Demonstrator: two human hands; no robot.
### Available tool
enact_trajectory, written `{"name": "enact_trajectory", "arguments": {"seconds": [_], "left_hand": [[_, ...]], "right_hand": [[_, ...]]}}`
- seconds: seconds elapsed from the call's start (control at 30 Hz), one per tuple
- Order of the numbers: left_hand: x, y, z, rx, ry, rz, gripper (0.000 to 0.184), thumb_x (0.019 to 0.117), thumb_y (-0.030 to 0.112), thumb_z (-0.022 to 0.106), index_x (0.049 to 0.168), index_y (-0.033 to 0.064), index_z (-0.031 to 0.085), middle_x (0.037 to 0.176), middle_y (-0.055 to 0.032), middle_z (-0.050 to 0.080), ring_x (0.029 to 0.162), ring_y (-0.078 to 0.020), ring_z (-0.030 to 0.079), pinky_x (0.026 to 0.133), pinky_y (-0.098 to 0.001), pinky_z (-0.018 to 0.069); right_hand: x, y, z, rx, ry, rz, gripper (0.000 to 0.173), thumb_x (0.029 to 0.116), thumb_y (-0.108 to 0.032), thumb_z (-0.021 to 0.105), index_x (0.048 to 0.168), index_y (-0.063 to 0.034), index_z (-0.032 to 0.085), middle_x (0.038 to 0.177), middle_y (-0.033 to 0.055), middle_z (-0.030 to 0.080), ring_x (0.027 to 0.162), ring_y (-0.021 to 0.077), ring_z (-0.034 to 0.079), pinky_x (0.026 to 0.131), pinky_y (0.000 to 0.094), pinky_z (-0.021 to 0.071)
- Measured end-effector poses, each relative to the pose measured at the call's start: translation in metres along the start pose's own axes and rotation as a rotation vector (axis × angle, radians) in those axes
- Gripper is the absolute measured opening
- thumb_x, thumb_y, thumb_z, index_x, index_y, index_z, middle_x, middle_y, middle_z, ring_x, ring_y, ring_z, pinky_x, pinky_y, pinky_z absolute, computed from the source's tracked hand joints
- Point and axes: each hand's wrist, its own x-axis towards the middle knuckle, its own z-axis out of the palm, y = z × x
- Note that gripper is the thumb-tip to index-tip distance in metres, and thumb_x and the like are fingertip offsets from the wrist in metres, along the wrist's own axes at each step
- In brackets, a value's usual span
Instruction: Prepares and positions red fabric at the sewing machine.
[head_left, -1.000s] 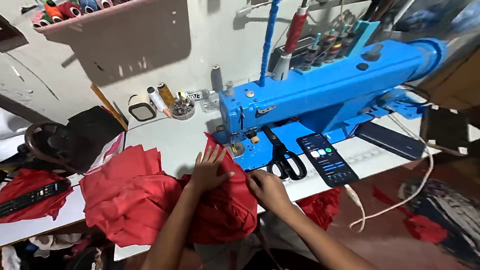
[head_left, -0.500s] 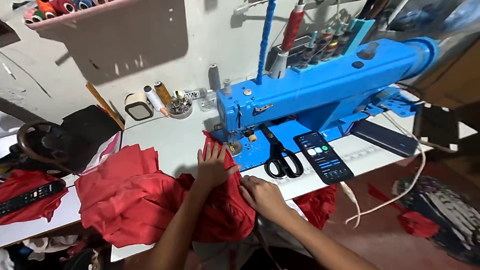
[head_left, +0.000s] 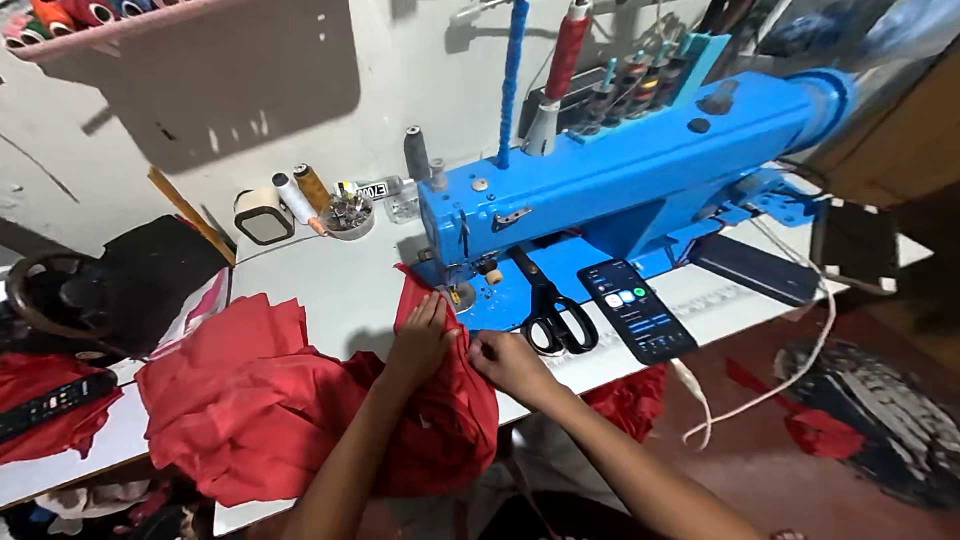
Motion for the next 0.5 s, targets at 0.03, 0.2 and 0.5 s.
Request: {"name": "enact_trajectory", "arguments": {"seconds": [0.03,0.2,0.5], "left_hand": [[-0.002,-0.002,-0.003,-0.017,-0.048,-0.001,0.060,0.1095,0.038,0.039,0.152,-0.0033,0.044,0.161,-0.0206,0.039,0.153,-0.0343,0.032,0.125,-0.0503,0.0246],[-0.006,-0.013,-0.008,0.068,-0.082,0.021,0.067,0.1070,0.053,0.033,0.157,0.0093,0.041,0.165,-0.0115,0.035,0.154,-0.0308,0.029,0.121,-0.0562,0.0253],[0.004,0.010,-0.017,0.084,-0.099,-0.136,0.054,0.1083,0.039,0.036,0.152,0.0107,0.049,0.161,-0.0144,0.041,0.150,-0.0372,0.035,0.114,-0.0616,0.0324]], "right_hand": [[0.000,0.001,0.001,0.098,0.010,-0.005,0.020,0.0981,-0.017,0.060,0.099,0.0021,0.065,0.084,0.0129,0.064,0.075,0.0218,0.063,0.072,0.0418,0.0519],[-0.003,-0.002,-0.001,0.609,0.046,0.166,0.009,0.0991,-0.008,0.060,0.101,-0.0004,0.054,0.066,0.0013,0.053,0.045,0.0073,0.050,0.046,0.0224,0.0470],[-0.026,0.010,0.022,-0.272,0.343,-0.196,0.025,0.0991,-0.011,0.055,0.114,-0.0006,0.073,0.092,0.0166,0.075,0.078,0.0344,0.074,0.068,0.0539,0.0592]]}}
